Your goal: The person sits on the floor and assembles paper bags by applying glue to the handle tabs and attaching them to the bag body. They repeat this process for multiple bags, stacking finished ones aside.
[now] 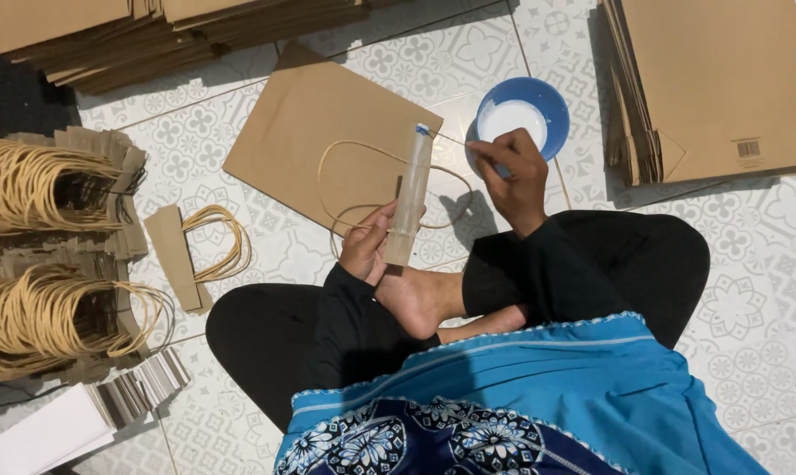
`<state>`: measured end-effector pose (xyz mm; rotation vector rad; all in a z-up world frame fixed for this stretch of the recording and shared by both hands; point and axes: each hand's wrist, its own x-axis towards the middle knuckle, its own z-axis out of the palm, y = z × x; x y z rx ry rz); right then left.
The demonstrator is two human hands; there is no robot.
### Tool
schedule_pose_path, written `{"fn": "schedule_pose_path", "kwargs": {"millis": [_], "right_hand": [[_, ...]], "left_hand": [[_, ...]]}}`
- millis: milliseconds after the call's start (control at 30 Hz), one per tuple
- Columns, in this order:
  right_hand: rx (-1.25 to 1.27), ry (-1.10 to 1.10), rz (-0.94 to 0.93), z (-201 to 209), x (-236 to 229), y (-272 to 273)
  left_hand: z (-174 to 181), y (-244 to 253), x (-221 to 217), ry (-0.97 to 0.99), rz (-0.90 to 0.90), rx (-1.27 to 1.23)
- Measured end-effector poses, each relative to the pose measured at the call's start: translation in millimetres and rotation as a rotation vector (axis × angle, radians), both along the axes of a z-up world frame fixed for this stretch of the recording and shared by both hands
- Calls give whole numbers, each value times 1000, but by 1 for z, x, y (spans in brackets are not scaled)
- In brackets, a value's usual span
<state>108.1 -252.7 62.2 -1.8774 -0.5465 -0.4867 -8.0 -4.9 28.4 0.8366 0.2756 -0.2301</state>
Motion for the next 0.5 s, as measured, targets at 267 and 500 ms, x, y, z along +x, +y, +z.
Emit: {"fn": "schedule_pose_path", "kwargs": {"millis": [267,500], "right_hand": [[12,17,196,18,-13,1],[70,279,301,3,1,-35]], "left_hand": [[-3,4,2,-9,-12,-3],[0,3,2,-8,-1,-29]]}}
